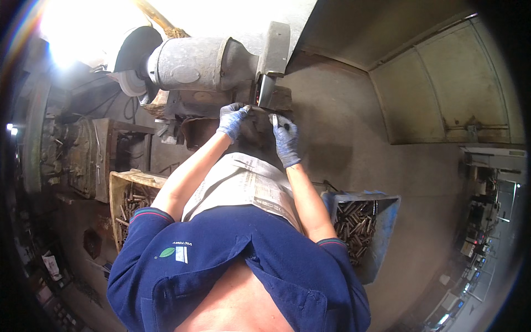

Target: The person picks up metal parts from a bin and grinds them using a bench grinder, rotating each part to treat different sides.

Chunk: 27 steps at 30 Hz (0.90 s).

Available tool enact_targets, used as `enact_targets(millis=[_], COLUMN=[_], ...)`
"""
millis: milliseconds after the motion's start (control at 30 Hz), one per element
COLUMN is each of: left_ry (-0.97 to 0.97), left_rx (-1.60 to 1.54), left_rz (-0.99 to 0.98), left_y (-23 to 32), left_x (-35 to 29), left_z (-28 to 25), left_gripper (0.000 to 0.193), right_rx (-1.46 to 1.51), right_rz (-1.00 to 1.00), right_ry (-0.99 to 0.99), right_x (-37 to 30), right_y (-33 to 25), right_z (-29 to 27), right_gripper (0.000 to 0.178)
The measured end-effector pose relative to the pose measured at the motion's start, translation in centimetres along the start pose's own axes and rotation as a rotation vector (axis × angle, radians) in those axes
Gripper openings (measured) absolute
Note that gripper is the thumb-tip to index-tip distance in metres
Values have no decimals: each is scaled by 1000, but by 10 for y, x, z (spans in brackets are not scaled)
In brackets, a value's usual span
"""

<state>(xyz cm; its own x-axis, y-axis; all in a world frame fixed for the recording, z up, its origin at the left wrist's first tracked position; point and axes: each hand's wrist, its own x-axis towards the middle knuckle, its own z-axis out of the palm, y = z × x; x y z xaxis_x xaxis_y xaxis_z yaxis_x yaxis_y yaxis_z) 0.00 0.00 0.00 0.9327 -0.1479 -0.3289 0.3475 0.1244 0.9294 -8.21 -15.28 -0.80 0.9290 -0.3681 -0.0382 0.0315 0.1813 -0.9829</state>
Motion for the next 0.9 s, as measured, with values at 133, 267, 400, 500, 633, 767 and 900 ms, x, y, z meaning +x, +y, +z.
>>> enact_targets(millis=[133, 267, 400, 500, 633, 767, 900], left_ry=[17, 28, 19, -67, -210, -331, -382], left_rx=[-45, -96, -91, -131, -147, -153, -88], left_rz=[-3, -3, 22, 59, 198, 228, 270], left_y=[8, 5, 3, 38, 40, 60, 72], left_x=[-5, 1, -1, -43, -66, -94, -106], left_z=[-14, -30, -38, -36, -36, -22, -1], left_gripper=[10, 10, 10, 11, 14, 16, 18], right_rx=[-102, -20, 0, -371, -520, -578, -567], right_rz=[-5, 10, -44, -431, -583, -784, -801], right_ry=[-15, -12, -52, -133, -102, -115, -72], right_x=[-4, -2, -7, -29, -68, -83, -99], right_y=[-5, 7, 4, -28, -84, -105, -126], right_z=[17, 32, 36, 32, 23, 4, -10], right_gripper=[22, 23, 22, 23, 30, 39, 44])
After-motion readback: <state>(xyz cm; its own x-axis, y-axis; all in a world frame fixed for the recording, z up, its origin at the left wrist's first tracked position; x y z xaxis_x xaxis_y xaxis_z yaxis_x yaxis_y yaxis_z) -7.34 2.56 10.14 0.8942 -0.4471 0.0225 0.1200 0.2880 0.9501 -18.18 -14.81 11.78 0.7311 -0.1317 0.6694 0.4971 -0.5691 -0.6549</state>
